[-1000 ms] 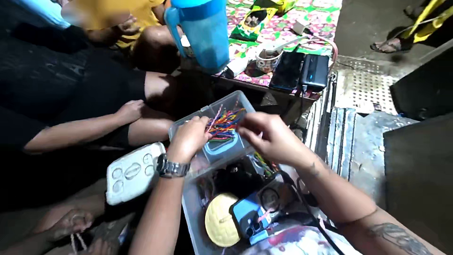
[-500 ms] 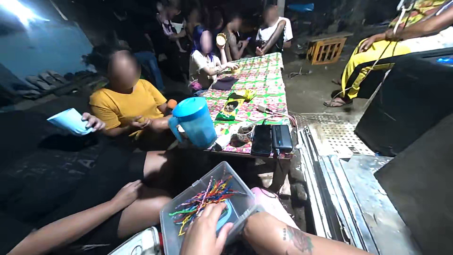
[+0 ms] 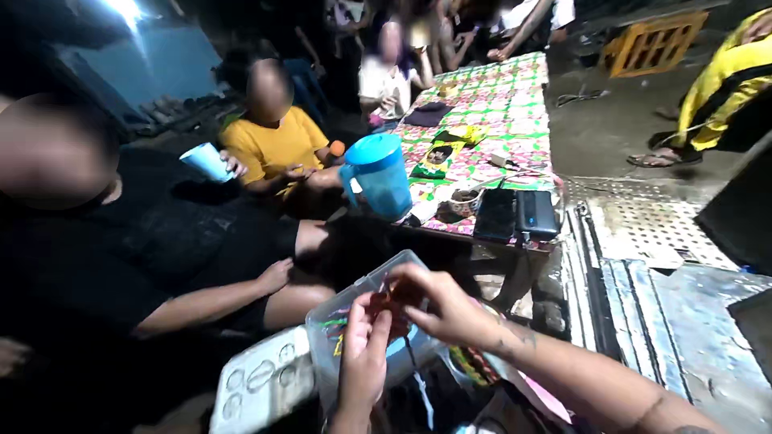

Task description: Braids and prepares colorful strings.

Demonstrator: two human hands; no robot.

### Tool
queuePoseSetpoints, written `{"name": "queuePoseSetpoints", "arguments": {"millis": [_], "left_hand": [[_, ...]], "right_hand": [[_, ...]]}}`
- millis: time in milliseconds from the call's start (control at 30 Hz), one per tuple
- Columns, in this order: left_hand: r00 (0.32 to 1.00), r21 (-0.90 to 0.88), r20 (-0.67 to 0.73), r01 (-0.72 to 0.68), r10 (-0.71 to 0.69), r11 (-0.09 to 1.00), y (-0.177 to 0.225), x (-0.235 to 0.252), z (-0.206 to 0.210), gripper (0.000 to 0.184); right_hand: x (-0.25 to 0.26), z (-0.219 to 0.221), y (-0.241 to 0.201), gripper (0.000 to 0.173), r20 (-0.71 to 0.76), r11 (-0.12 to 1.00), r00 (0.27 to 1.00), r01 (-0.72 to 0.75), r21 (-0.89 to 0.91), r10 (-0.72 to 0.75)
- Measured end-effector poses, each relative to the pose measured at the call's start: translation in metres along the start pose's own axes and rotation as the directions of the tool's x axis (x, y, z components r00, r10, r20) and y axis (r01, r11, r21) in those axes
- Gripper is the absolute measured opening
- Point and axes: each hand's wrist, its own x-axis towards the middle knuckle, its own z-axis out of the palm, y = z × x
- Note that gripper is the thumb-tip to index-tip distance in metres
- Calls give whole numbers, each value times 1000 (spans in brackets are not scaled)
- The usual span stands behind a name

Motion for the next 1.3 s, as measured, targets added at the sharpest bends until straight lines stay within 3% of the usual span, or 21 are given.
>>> {"name": "queuePoseSetpoints", "arguments": {"millis": [233,367,467,633,767,1100,1300], "left_hand": [[994,54,-103,-41,47,998,4,4,-4,30],[992,57,-116,-40,47,998,0,4,-3,22],[992,56,-113,-47,53,997,0,6,-1,17],[988,110,-144,-36,52,993,-3,8,1,9],[992,206,-112,-34,58,978,-8,11,5,8],[989,212,-18,-139,146,967,-12,15,10,9],[991,205,-60,-107,121,973,-11,14,10,10]], "right_hand": [[9,24,14,27,-62,949,988,-119,293,144],[3,25,21,11,-82,908,978,-145,393,191],[-1,22,22,10,-108,886,972,-143,442,210],[-3,17,20,10,-78,864,958,-211,457,275],[-7,12,25,12,-90,903,966,-189,386,240],[-9,1,24,12,-47,857,954,-244,455,297],[-9,0,25,14,-10,861,964,-234,451,267]]}}
